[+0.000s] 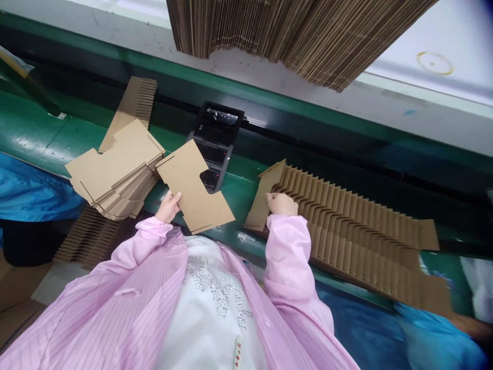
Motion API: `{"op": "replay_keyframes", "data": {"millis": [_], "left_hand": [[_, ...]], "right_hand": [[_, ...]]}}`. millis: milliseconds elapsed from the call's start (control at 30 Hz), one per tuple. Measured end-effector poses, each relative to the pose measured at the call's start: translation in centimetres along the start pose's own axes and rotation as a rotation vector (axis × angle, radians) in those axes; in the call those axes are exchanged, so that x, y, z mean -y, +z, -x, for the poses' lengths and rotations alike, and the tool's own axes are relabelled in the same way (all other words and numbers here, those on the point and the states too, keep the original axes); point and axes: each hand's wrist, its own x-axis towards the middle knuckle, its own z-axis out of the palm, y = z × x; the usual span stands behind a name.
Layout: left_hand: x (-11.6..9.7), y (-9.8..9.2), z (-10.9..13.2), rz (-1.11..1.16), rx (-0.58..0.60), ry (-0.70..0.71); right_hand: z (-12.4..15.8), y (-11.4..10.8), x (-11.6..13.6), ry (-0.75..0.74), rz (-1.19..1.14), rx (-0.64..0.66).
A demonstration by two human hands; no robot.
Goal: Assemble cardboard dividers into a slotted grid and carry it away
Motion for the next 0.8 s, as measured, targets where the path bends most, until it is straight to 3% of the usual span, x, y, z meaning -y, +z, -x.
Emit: {"op": "replay_keyframes", "data": {"millis": [300,400,467,533,600,700,767,800], "left_hand": [[0.3,-0.2,-1.1,0.015,-0.066,-0.006],[0.6,-0.2,-1.6,-0.076,-0.104,-0.004],[-0.1,0.2,-1.5,-0.215,-0.032,0.03],[-2.1,0.6,-1.0,-0.365,0.083,0.168],[-5.6,0.7,-0.3,-0.549,0.089,0.488],[-12.5,-0.6,0.4,-0.845,-0.269,1.086],[-16.6,-2.0,0.3,-0.929,-0.403,1.295],[-18.2,-2.7,0.2,-1.091,-0.463,1.246]], "right_hand": [[-2.3,1.1,-0.4,-0.026,0.0,0.038],[-1.2,1.8,-0.4,-0.039,-0.022,-0.046],[0.1,3.2,-0.7,-0.069,-0.095,-0.172],[1.6,5.1,-1.4,-0.131,-0.243,-0.361],[3.1,7.2,-2.5,-0.276,-0.352,-0.644],[5.4,9.7,-4.2,-0.584,-0.303,-1.02],[6.8,10.9,-5.0,-0.653,-0.271,-1.064],[7.4,11.5,-5.2,-0.642,-0.28,-1.045]]}}
